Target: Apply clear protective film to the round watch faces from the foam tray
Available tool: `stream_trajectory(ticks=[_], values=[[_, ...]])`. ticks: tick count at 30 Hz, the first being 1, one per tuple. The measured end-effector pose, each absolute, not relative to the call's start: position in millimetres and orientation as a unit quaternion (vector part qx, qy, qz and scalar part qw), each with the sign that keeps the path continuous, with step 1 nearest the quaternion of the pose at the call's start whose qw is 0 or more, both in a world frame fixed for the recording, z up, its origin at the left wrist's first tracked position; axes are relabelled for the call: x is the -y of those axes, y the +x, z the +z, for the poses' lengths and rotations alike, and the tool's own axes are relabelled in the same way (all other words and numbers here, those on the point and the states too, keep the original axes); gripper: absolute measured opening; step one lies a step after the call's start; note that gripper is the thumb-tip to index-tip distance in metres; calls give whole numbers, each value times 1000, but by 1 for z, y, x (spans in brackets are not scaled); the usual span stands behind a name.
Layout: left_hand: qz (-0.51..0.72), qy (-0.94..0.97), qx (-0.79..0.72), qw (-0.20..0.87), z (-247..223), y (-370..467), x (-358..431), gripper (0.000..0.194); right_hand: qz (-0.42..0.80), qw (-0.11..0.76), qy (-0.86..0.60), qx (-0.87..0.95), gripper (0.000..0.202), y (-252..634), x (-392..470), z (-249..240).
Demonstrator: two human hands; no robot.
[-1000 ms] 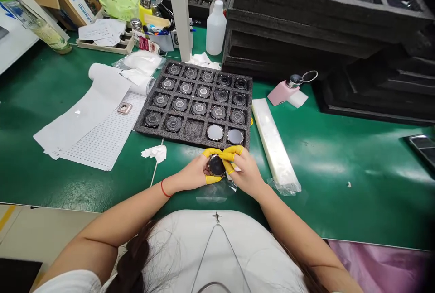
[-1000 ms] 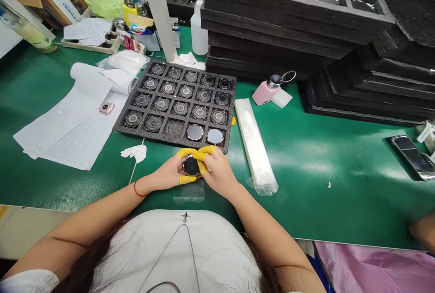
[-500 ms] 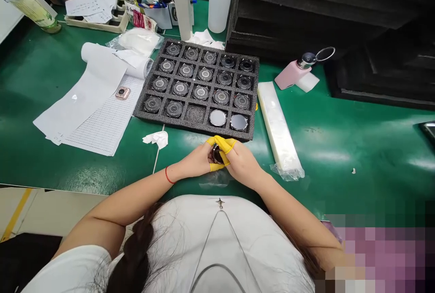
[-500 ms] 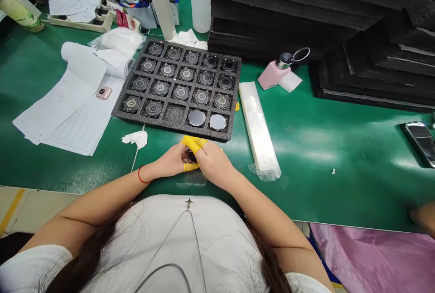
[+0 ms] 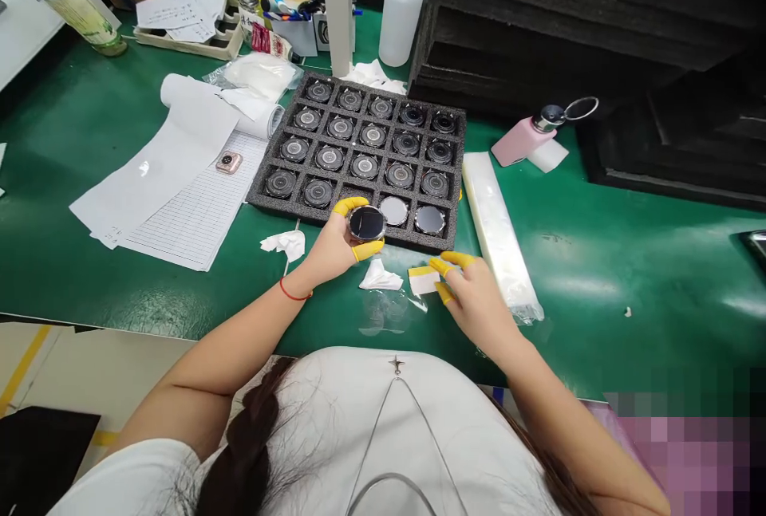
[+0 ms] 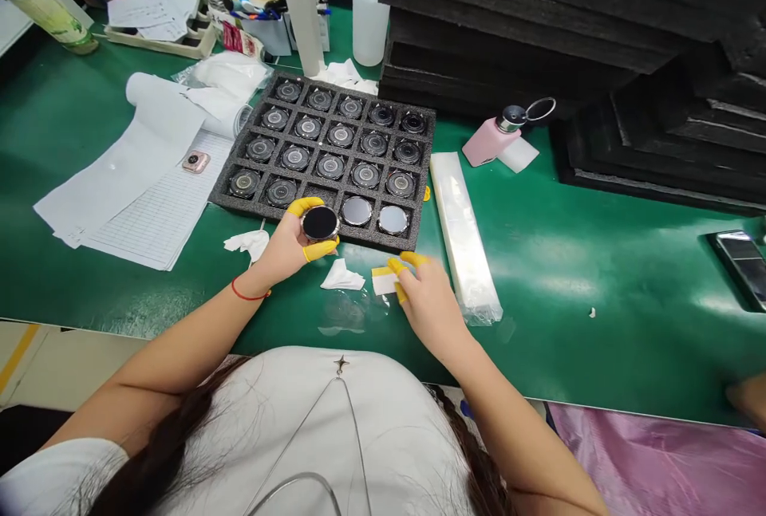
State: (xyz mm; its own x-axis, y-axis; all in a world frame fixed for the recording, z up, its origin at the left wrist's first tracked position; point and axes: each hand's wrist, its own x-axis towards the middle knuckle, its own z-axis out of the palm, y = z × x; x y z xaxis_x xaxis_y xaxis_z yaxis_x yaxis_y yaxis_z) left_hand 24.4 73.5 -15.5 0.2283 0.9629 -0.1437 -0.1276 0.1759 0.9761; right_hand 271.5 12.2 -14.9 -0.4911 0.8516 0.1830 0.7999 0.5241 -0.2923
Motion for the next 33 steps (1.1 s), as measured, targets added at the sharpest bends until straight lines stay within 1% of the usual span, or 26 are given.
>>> stream_trajectory(ticks=[2, 4, 7, 9, 11, 13, 14, 15, 16, 18, 21, 27, 30, 33], values=[[412, 492, -430, 635, -19, 28, -68, 67, 117, 157, -399, 896, 15, 249, -22, -15], [392, 526, -431, 619, -22, 30, -61, 65, 156, 116, -318, 928, 13, 224, -32, -19], [377, 570, -449, 576, -26, 28, -57, 65, 148, 91, -297, 939, 11, 205, -40, -30], [369, 579, -451, 571, -27, 26, -57, 66, 147, 103, -294, 939, 15, 208, -40, -31], [360, 585, -450, 571, -26, 27, -58, 65, 170, 164, -293, 926, 15, 220, -38, -23], [346, 596, -449, 568, -23, 30, -58, 64, 175, 272, -331, 887, 14, 233, -38, -10], [338, 604, -448, 567, -22, 33, -57, 63, 158, 320, -361, 862, 14, 237, -39, -4], [329, 611, -444, 567, -21, 36, -55, 62, 129, 349, -389, 843, 14, 240, -41, 0], [317, 618, -439, 570, -21, 39, -54, 61, 96, 358, -412, 832, 14, 240, -43, 2], [293, 630, -425, 580, -22, 44, -49, 59, 46, 335, -438, 833, 14, 237, -45, -1], [274, 643, -415, 582, -25, 46, -44, 57, 20, 306, -441, 844, 18, 229, -41, -14], [277, 634, -442, 571, -29, 38, -44, 62, 5, 302, -376, 876, 14, 222, -23, -19], [283, 626, -426, 588, -26, 39, -43, 61, -3, 315, -404, 859, 12, 224, -25, -18], [269, 630, -420, 596, -21, 42, -42, 59, 12, 320, -439, 840, 16, 224, -32, -20]])
